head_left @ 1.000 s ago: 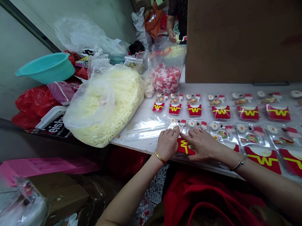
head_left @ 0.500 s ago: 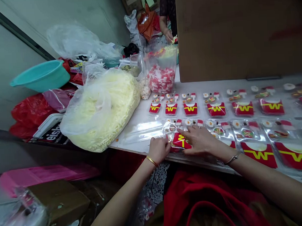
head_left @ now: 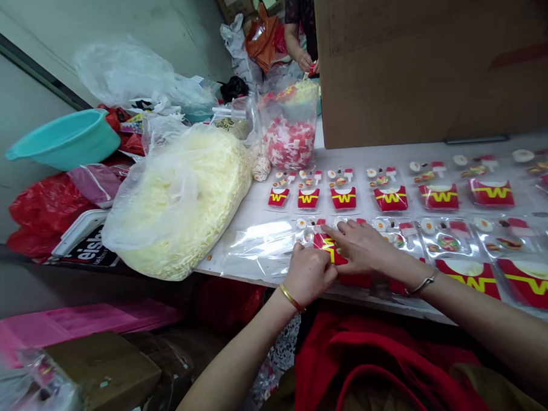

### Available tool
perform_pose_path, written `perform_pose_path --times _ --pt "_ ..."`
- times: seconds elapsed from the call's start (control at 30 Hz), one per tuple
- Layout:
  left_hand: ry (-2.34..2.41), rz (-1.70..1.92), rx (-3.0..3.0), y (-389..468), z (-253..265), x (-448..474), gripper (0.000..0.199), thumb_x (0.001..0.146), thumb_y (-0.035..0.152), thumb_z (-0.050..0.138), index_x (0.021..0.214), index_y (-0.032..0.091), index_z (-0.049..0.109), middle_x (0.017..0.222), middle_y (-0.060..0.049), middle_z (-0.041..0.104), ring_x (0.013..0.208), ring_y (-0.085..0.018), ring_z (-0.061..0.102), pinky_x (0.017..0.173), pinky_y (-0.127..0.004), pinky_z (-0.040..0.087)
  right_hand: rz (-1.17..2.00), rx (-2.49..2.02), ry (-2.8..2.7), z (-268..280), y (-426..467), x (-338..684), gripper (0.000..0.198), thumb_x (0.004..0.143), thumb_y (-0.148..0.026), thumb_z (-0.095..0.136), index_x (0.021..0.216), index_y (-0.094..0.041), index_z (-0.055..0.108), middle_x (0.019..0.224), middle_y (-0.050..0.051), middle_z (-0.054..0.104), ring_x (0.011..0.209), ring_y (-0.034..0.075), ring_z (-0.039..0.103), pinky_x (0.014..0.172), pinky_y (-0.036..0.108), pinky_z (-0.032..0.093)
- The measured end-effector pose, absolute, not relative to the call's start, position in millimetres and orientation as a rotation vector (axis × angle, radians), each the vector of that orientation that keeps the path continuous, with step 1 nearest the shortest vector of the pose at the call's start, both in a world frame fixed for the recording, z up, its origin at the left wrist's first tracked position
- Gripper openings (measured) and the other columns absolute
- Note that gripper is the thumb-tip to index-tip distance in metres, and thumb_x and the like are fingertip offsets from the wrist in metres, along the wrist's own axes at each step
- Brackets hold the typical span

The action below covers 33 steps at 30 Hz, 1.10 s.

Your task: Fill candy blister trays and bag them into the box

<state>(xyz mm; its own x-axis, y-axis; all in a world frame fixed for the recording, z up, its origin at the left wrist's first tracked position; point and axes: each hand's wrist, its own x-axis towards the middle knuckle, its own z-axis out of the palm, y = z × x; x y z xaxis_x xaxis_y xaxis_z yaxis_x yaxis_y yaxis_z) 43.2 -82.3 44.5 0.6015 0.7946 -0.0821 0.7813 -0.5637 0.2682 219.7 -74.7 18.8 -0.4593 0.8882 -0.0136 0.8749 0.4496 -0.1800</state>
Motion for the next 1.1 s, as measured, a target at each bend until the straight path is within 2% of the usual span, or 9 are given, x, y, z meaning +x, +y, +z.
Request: perform_pose_path --times 0.2,0.3,0.4,0.53,0.63,0.73,0.9,1.0,1.1 --pt "0.929 0.068 2.645 -19 45 29 0.041 0.082 0.052 0.060 0.114 0.026 0.058 0.117 -0.006 0.057 0.109 -0.024 0.051 0.089 -0.038 0.035 0.270 -1.348 -2.690 16 -63 244 0.084 0.060 -0.058 0.074 0.125 -0.014 0.047 0.112 0.015 0.059 0.098 0.033 0.054 0.084 0.044 0.041" --pt "0.769 -0.096 2.650 0 31 32 0.048 0.079 0.054 0.062 0.118 0.027 0.056 0.127 -0.007 0.052 0.115 -0.025 0.049 0.093 -0.041 0.036 0.380 -1.311 -2.674 10 -60 251 0.074 0.070 -0.066 0.064 0.121 -0.014 0.050 0.116 0.016 0.059 0.102 0.033 0.054 0.089 0.046 0.040" --pt "0.724 -0.220 2.679 6 21 37 0.048 0.080 0.055 0.061 0.119 0.027 0.055 0.131 -0.008 0.050 0.118 -0.027 0.048 0.097 -0.045 0.035 0.460 -1.285 -2.661 5 -60 257 0.050 0.086 -0.058 0.050 0.118 -0.019 0.054 0.120 0.013 0.058 0.108 0.030 0.053 0.096 0.047 0.037" --pt "0.642 -0.314 2.790 10 19 42 0.054 0.077 0.051 0.066 0.122 0.025 0.052 0.131 -0.010 0.052 0.119 -0.029 0.047 0.097 -0.045 0.035 0.428 -1.282 -2.666 -1 -59 259 0.047 0.082 -0.043 0.063 0.122 -0.021 0.053 0.121 0.012 0.057 0.113 0.029 0.052 0.105 0.051 0.029" --pt "0.558 -0.334 2.833 16 22 44 0.054 0.077 0.052 0.066 0.120 0.023 0.053 0.130 -0.011 0.052 0.119 -0.029 0.047 0.097 -0.045 0.034 0.404 -1.294 -2.653 -6 -58 256 0.047 0.080 -0.039 0.066 0.121 -0.022 0.053 0.121 0.012 0.057 0.113 0.029 0.053 0.106 0.052 0.029" --pt "0.516 -0.379 2.790 22 24 45 0.048 0.076 0.056 0.064 0.111 0.023 0.058 0.129 -0.010 0.052 0.120 -0.029 0.046 0.098 -0.045 0.034 0.354 -1.312 -2.592 -12 -60 257 0.054 0.079 -0.048 0.066 0.124 -0.022 0.052 0.126 0.012 0.055 0.117 0.030 0.050 0.109 0.053 0.026" --pt "0.480 -0.411 2.661 30 21 44 0.023 0.079 0.044 0.065 0.090 0.023 0.066 0.126 -0.007 0.053 0.120 -0.028 0.046 0.099 -0.045 0.033 0.062 -1.651 -2.111 -20 -80 278 0.069 0.084 -0.062 0.051 0.134 -0.015 0.044 0.135 0.017 0.048 0.128 0.033 0.038 0.110 0.053 0.022" --pt "0.456 -0.236 2.560 30 20 42 0.017 0.085 0.038 0.060 0.084 0.022 0.064 0.130 -0.007 0.051 0.122 -0.025 0.045 0.101 -0.042 0.034 0.010 -1.952 -1.761 -22 -98 296 0.056 0.090 -0.060 0.041 0.120 -0.015 0.056 0.118 0.017 0.059 0.114 0.034 0.048 0.101 0.054 0.030" --pt "0.455 -0.081 2.465 27 20 45 0.018 0.088 0.037 0.055 0.084 0.021 0.063 0.135 -0.007 0.047 0.125 -0.023 0.043 0.104 -0.040 0.034 0.174 -2.054 -1.684 -22 -111 303 0.052 0.091 -0.061 0.036 0.097 -0.020 0.065 0.100 0.011 0.064 0.101 0.032 0.054 0.090 0.051 0.033"
